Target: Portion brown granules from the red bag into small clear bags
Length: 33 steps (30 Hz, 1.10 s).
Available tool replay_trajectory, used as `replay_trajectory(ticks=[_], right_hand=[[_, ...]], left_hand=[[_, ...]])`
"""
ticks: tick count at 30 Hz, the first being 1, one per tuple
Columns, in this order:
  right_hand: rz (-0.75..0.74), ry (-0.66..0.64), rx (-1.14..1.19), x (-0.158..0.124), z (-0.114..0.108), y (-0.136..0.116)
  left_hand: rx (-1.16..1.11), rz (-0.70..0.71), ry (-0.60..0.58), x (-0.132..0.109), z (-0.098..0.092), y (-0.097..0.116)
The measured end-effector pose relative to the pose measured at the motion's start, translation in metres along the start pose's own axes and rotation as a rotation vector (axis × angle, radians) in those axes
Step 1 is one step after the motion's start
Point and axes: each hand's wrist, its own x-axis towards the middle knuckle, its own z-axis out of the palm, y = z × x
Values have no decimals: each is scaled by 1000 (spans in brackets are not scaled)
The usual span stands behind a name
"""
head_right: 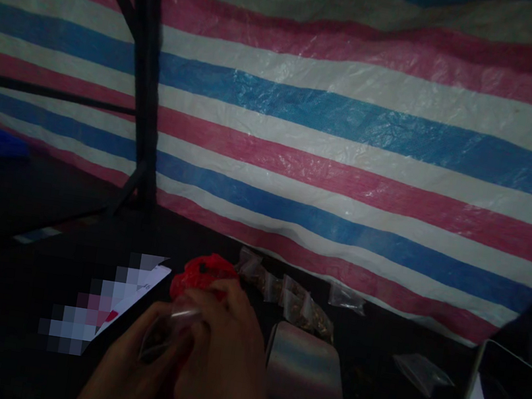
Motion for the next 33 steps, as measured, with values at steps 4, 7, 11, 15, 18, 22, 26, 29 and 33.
replay_trajectory(ticks=[4,7,11,15,18,22,26,29,33], right_hand=[[65,83,-62,1,3,21],[153,-19,-181,1,10,32],[254,-81,-340,-1,17,32],[307,-55,-416,1,18,31],[327,-13,-396,5,22,35],[323,8,-347,8,27,43],[323,20,-250,8,28,46],[339,14,-213,6,26,45],[362,-11,-189,3,23,46]], left_hand=[[32,-25,128,0,-3,8],[-2,-122,174,0,-7,17],[-49,-144,224,1,-10,20],[-118,-108,144,2,-10,13],[-211,-115,55,2,-10,6],[-320,-140,46,3,-12,0],[-413,-179,65,3,-13,2],[-502,-229,88,3,-12,5],[-555,-281,118,4,-11,8]])
